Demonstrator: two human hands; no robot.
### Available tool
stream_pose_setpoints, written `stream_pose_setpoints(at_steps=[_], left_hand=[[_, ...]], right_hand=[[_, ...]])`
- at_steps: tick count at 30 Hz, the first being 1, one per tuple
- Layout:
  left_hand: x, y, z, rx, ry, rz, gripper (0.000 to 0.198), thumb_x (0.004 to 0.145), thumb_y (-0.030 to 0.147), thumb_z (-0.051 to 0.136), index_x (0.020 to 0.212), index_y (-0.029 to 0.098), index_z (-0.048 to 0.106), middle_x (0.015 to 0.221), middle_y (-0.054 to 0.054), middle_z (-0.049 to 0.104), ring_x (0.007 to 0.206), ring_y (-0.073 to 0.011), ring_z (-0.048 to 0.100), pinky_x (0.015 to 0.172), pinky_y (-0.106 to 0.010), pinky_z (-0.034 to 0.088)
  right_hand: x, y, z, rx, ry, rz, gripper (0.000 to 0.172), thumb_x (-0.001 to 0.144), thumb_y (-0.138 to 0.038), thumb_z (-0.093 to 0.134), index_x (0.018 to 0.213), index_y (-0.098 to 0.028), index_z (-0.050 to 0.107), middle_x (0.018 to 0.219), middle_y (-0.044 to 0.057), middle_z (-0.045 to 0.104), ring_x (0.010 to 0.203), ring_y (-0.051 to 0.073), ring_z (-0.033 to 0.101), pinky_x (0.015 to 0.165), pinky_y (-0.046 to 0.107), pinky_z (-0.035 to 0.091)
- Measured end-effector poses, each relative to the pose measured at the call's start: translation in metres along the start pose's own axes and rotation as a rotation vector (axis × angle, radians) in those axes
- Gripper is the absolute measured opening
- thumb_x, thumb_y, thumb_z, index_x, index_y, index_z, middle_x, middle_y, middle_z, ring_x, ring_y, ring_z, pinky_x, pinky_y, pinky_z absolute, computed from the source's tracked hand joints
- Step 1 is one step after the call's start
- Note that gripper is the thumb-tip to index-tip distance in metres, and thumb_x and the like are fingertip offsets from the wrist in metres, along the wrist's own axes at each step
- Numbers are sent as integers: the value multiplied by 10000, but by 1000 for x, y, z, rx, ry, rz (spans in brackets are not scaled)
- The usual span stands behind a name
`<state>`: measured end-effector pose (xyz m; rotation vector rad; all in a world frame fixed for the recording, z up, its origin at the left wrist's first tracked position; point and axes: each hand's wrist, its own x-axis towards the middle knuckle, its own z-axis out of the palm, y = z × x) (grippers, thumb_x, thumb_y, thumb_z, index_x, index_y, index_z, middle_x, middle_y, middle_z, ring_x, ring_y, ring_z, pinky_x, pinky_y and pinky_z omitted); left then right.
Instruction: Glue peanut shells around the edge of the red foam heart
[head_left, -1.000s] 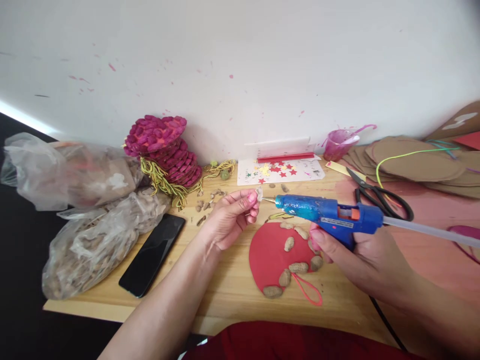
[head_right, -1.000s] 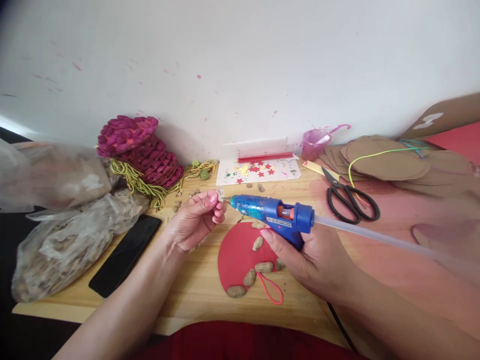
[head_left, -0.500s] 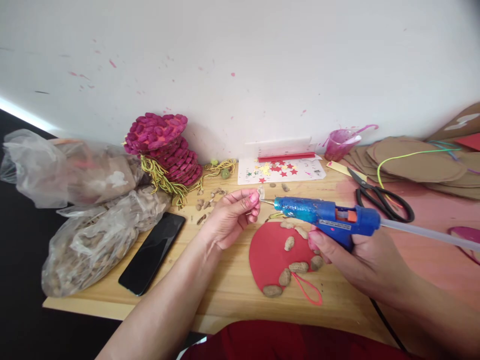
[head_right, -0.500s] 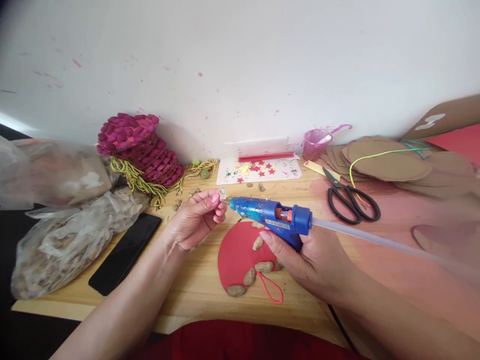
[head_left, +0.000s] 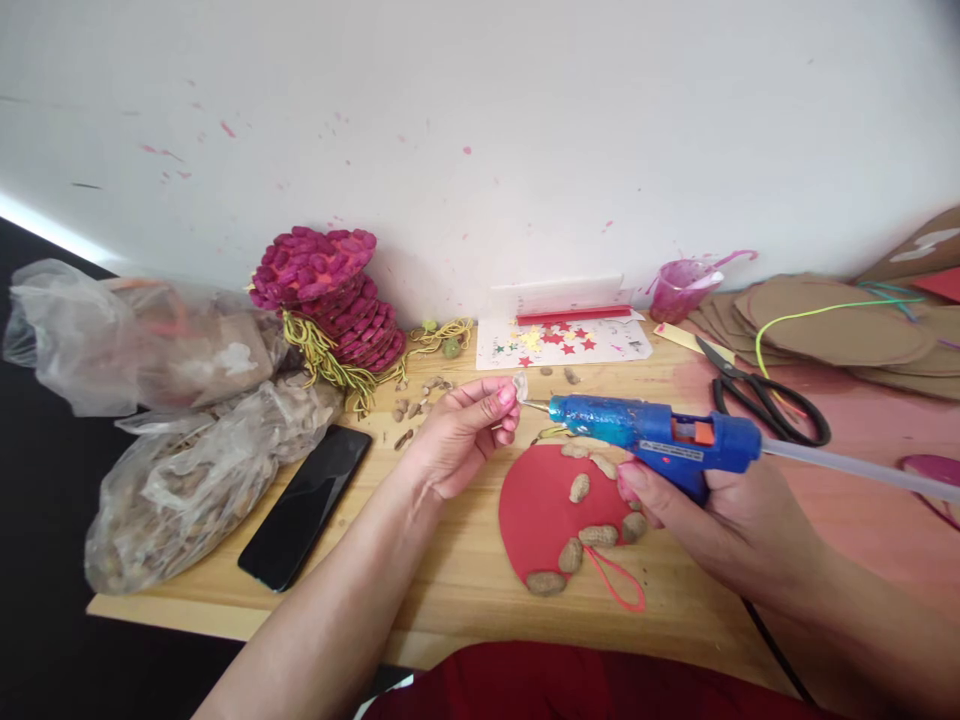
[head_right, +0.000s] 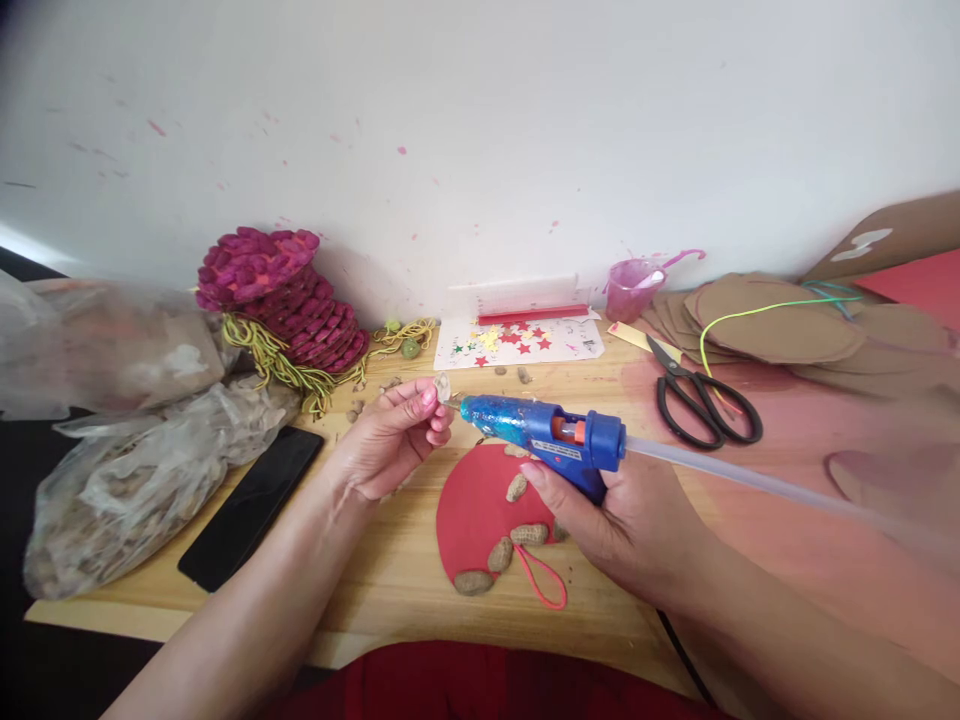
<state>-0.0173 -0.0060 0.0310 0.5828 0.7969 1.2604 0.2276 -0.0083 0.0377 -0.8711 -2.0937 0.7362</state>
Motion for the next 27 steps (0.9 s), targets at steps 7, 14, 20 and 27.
stream_pose_setpoints(at_steps=[7,14,20,27], left_hand=[[0,0,-1,-4,-7,-3,218,675,204,912,744,116,726,614,-4,626,550,-56,563,497,-131,467],[-1,0,-1,-15,-2,-11,233,662,203,919,746,115,721,623,-4,625,556,-56,558,500,-133,460],[0,0,-1,-17,-7,-12,248,656,213,924,739,107,716,638,-7,627,570,-56,550,504,-133,456],[-1,1,-1,-7,-4,-17,262,642,218,931,725,105,710,636,-10,626,561,-55,543,500,-136,451]], right_hand=[[0,1,0,6,-5,3,207,938,-226,603,741,-265,557,657,-52,584,586,134,541,597,278,447],[-3,0,-1,-17,-23,43,247,948,-258,597,709,-263,535,640,-43,569,583,142,526,614,295,453],[-3,0,-2,-26,-24,56,155,959,-273,589,805,-272,604,647,-43,584,565,144,525,587,298,437],[-1,-1,-3,-60,-6,41,265,954,-269,581,691,-261,544,580,-40,576,503,137,512,522,294,405]])
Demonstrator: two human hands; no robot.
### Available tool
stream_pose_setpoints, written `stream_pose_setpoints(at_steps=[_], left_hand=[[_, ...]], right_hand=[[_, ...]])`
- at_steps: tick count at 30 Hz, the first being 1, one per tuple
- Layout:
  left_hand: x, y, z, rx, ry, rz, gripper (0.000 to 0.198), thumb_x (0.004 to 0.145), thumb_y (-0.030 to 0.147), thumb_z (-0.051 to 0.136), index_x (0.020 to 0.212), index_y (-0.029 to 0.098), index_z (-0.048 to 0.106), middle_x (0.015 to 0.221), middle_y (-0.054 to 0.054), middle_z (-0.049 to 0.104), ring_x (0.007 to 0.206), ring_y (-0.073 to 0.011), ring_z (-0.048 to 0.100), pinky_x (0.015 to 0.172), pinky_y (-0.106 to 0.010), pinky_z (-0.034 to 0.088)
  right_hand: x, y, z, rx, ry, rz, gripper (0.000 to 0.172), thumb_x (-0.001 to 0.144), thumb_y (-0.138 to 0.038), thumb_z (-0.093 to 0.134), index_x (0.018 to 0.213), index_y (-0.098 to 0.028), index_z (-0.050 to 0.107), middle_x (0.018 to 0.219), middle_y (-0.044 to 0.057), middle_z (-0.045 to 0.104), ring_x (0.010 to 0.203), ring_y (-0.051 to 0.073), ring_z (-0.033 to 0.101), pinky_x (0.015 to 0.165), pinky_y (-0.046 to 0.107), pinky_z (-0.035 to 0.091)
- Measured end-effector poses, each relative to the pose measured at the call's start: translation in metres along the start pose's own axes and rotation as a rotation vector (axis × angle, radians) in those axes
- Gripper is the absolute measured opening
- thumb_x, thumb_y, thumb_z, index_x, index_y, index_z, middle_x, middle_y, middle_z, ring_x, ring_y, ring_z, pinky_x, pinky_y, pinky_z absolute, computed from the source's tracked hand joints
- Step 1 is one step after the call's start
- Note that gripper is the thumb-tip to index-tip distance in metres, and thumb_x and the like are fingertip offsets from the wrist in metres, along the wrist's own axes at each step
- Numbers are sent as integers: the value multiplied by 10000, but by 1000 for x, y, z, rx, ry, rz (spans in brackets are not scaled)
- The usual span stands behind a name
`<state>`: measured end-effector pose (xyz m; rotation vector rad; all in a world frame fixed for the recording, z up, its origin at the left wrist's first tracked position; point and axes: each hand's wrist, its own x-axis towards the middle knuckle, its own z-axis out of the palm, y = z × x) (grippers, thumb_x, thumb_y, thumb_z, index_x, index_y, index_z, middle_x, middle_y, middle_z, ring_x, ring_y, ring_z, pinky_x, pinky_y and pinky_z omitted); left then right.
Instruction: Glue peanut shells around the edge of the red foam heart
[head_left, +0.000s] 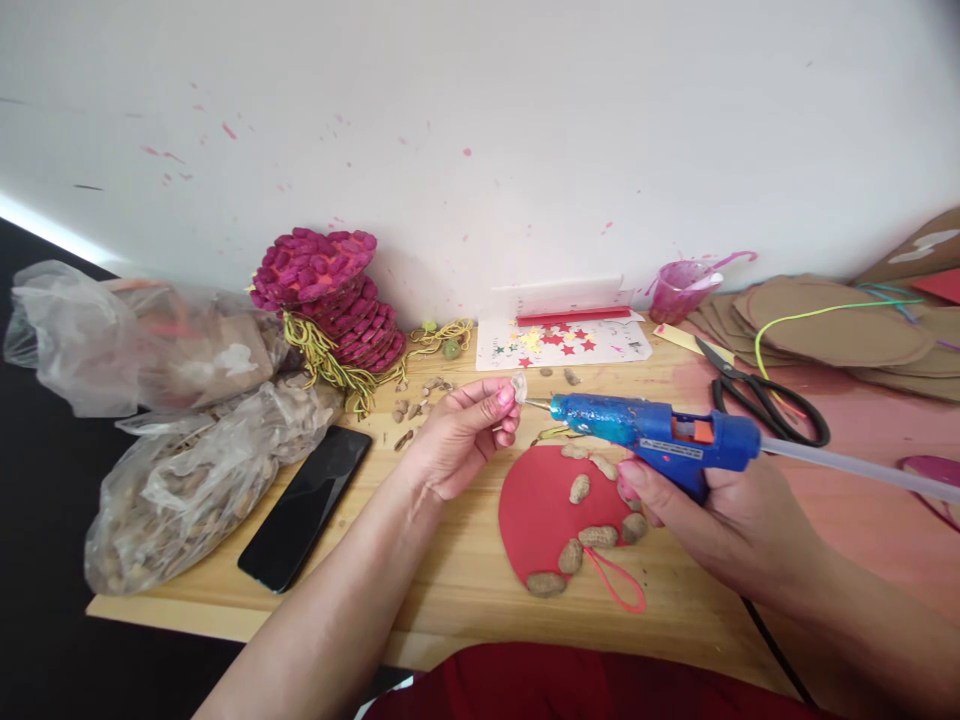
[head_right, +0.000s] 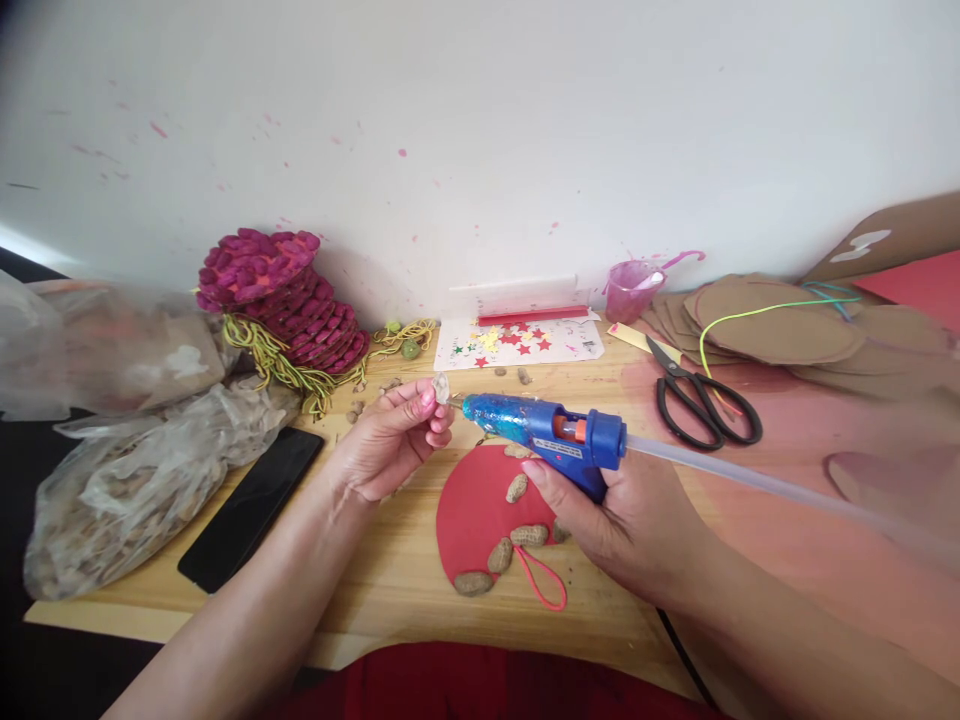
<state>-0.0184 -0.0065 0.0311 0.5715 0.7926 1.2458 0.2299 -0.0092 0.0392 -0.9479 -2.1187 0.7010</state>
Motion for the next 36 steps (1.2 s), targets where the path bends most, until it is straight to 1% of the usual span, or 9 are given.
stream_pose_setpoints(at_steps=[10,13,15,18,21,24,28,31,36], left_hand=[[0,-1,1,9,0,4,267,640,219,930,729,107,704,639,-8,629,552,-48,545,501,-131,452],[0,2,0,57,10,26,274,641,247,930,730,113,709,626,-1,625,543,-50,548,493,-130,458],[-1,4,0,132,36,46,286,637,281,932,749,122,722,629,0,634,539,-58,563,484,-137,469],[-4,4,1,336,76,99,286,652,311,917,803,138,747,661,-5,666,540,-78,595,488,-162,494],[-7,-2,2,668,86,178,201,745,301,841,854,152,761,720,-28,710,560,-113,628,526,-215,526],[-10,-10,4,1105,63,354,51,836,206,729,865,179,761,803,-45,736,666,-147,655,630,-255,529],[-13,-17,7,1588,-39,530,152,884,97,622,894,187,744,863,-52,718,799,-177,652,750,-294,494],[-16,-19,8,1730,-76,545,148,929,123,584,935,171,723,898,-61,701,796,-181,647,735,-300,484],[-18,-24,7,1822,-100,546,142,974,154,551,977,170,693,931,-50,682,812,-173,643,758,-294,485]], right_hand=[[3,0,1,2,8,-3,253,937,-268,592,684,-256,588,606,-22,635,558,157,593,551,299,454],[1,2,1,-4,15,69,286,950,-323,588,675,-244,596,639,1,665,589,165,617,565,307,474],[1,4,2,40,20,177,339,966,-381,579,661,-232,579,619,4,654,568,154,611,547,299,478],[4,4,4,245,8,389,390,967,-490,578,693,-212,581,558,-8,611,496,122,580,463,255,457],[8,4,8,527,6,539,398,919,-573,621,780,-203,582,604,-17,606,475,106,576,390,219,432],[11,2,11,686,8,629,400,880,-593,667,838,-209,563,634,-33,596,486,112,590,386,220,473],[10,1,15,739,1,688,400,875,-571,687,802,-205,543,630,-33,591,494,115,598,418,237,524],[9,2,17,759,-15,714,399,877,-559,691,782,-197,551,639,-22,612,513,124,627,431,235,533],[9,5,20,755,-21,742,399,870,-563,697,807,-189,572,660,-8,641,556,142,668,428,223,531]])
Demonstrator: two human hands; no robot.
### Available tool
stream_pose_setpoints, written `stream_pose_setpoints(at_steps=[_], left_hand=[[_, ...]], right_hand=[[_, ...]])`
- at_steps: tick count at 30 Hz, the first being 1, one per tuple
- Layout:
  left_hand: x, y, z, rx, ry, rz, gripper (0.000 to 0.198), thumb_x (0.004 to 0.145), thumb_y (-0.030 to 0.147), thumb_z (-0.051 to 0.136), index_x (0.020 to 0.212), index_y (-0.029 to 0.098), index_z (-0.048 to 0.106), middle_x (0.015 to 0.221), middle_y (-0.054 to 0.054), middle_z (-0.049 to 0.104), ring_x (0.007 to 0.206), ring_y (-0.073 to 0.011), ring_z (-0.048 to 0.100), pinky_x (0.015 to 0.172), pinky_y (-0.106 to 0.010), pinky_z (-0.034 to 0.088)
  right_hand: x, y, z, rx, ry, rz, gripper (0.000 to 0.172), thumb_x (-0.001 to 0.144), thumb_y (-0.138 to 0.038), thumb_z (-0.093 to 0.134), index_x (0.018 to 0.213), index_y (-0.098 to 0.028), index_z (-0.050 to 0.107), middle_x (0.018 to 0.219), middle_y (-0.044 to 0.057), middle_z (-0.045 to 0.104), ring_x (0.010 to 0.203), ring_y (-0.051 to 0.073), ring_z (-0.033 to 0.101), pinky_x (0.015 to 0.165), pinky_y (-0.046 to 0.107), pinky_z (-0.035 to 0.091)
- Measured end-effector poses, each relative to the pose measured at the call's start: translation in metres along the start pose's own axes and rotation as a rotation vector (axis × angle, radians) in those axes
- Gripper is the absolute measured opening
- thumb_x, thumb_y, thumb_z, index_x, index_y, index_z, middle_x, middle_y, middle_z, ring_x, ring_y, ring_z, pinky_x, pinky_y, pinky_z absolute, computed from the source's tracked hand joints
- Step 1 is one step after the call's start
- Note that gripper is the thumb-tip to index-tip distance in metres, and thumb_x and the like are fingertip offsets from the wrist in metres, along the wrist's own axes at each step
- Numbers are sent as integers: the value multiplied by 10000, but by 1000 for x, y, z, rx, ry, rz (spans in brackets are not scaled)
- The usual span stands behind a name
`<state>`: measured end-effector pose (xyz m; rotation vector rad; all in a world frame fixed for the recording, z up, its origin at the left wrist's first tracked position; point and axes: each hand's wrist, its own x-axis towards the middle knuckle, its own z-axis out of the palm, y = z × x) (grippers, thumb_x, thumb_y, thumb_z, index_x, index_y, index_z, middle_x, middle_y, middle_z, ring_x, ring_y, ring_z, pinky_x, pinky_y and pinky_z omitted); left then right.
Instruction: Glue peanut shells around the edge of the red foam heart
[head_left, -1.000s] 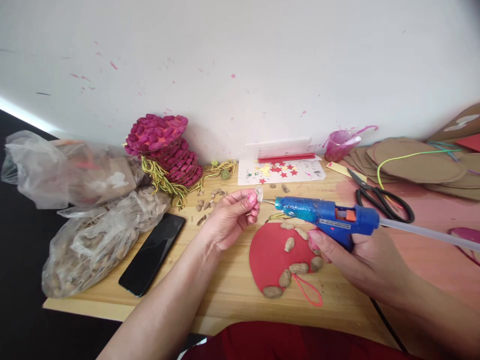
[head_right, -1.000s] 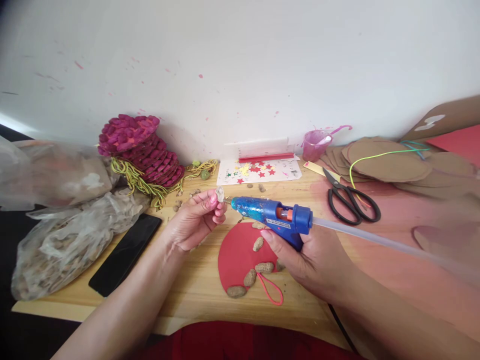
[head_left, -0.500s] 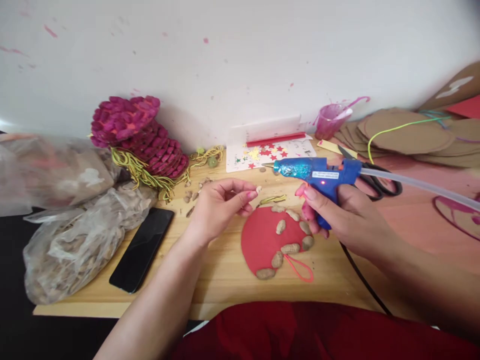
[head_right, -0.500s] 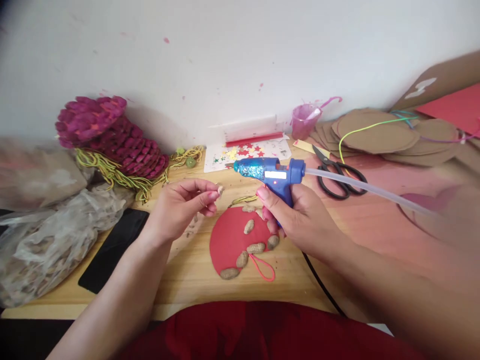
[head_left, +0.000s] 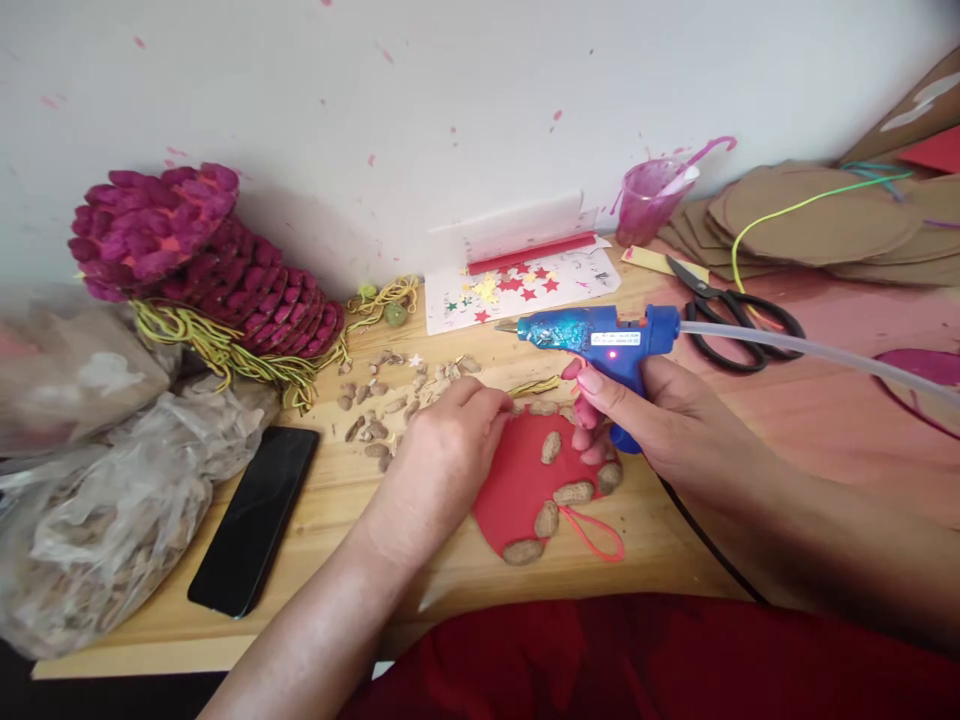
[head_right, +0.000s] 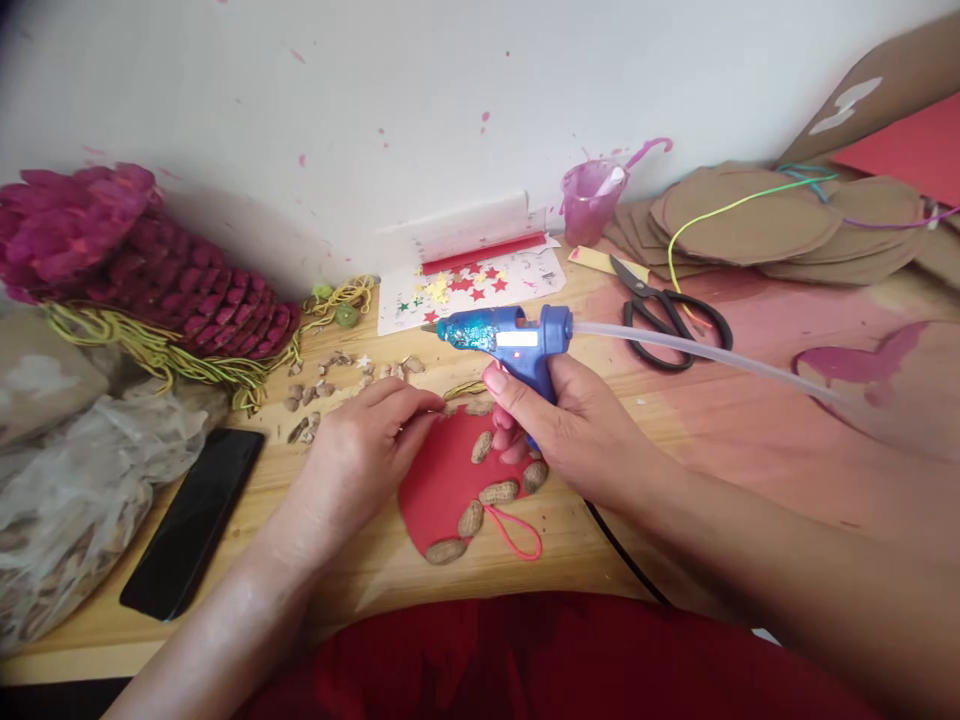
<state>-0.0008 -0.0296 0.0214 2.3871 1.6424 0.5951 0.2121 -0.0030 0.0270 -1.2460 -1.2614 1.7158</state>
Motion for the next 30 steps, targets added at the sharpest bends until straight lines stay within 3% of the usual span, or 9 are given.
stream_pose_setpoints(at_steps=[30], left_hand=[[1,5,5,102,-35,7,153,993,190,544,953,179,690,875,-53,674,779,-174,664,710,-284,501]], right_hand=[[4,2,0,1,20,-2,389,863,-562,703,831,-191,589,689,-5,665,564,140,675,441,232,533]])
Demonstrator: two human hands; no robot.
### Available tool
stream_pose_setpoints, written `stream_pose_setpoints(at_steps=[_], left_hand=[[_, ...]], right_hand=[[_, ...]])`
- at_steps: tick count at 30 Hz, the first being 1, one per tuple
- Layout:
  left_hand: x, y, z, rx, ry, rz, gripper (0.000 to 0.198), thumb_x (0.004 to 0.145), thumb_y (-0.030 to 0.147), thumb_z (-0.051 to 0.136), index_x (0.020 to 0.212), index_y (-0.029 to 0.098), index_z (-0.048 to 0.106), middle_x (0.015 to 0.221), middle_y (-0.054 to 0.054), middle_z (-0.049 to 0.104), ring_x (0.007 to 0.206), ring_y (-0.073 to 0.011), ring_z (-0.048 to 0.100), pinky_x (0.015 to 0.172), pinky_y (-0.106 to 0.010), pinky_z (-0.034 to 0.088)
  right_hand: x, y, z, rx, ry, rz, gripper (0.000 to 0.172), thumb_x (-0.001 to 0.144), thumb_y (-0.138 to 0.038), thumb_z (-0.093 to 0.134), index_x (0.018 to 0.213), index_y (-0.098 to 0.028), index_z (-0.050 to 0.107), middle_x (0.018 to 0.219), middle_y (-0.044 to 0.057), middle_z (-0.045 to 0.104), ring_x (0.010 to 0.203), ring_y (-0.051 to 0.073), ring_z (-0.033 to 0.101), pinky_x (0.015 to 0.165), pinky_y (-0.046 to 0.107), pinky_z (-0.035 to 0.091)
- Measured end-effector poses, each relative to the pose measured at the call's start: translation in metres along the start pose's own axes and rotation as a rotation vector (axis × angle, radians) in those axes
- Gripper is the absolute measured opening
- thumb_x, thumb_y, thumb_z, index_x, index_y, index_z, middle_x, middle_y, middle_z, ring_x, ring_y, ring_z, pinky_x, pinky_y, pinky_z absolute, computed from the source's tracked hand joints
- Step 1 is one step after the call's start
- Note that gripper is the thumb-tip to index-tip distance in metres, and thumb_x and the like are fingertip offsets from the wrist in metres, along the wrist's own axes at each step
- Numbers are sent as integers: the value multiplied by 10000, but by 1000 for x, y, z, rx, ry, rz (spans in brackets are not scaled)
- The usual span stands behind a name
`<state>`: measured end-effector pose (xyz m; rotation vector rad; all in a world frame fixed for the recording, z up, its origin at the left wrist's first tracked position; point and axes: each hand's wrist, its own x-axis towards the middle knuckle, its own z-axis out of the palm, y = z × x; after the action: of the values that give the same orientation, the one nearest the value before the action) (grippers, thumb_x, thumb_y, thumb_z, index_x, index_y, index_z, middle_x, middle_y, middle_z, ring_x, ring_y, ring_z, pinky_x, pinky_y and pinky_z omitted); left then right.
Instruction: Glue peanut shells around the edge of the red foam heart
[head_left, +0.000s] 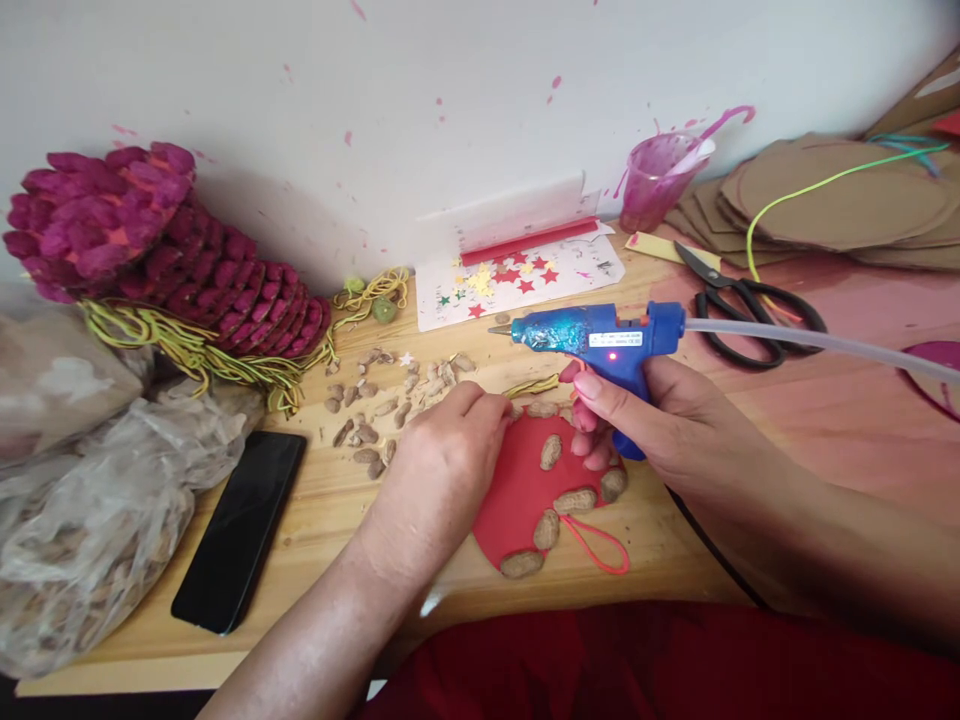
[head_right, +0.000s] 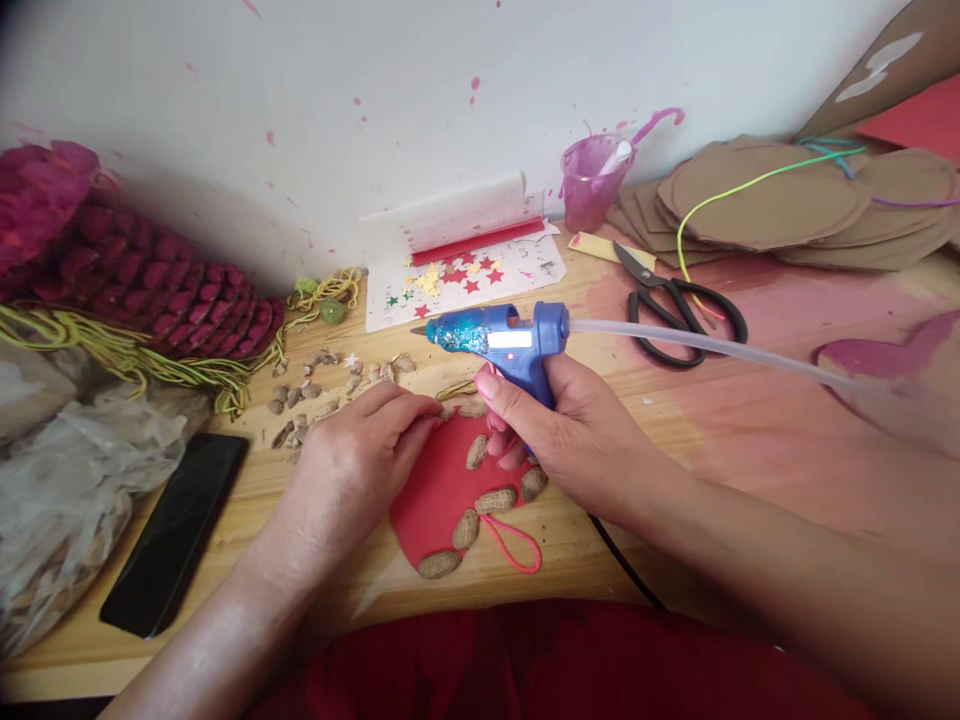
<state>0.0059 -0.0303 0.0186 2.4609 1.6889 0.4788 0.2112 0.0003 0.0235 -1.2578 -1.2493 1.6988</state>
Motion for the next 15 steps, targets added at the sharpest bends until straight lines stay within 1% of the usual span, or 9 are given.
stream_pose_setpoints(at_steps=[6,11,15], left_hand=[[0,0,0,13,0,10,168,997,200,537,939,177,693,889,-55,680,766,-175,655,687,-289,483],[-1,-1,1,37,9,19,171,997,203,538,934,173,694,889,-54,679,745,-180,648,673,-299,471],[-2,-1,2,40,8,18,177,1001,211,532,935,176,692,889,-57,679,752,-183,648,678,-301,470]], right_hand=[[-2,0,1,-4,18,6,376,877,-543,698,805,-191,587,654,-8,663,544,124,659,451,217,526],[-1,0,1,14,10,9,372,868,-544,707,837,-193,590,673,-16,663,555,124,665,453,216,526],[-2,-3,1,5,-6,29,365,889,-539,682,827,-197,573,676,-14,655,563,122,656,473,227,522]])
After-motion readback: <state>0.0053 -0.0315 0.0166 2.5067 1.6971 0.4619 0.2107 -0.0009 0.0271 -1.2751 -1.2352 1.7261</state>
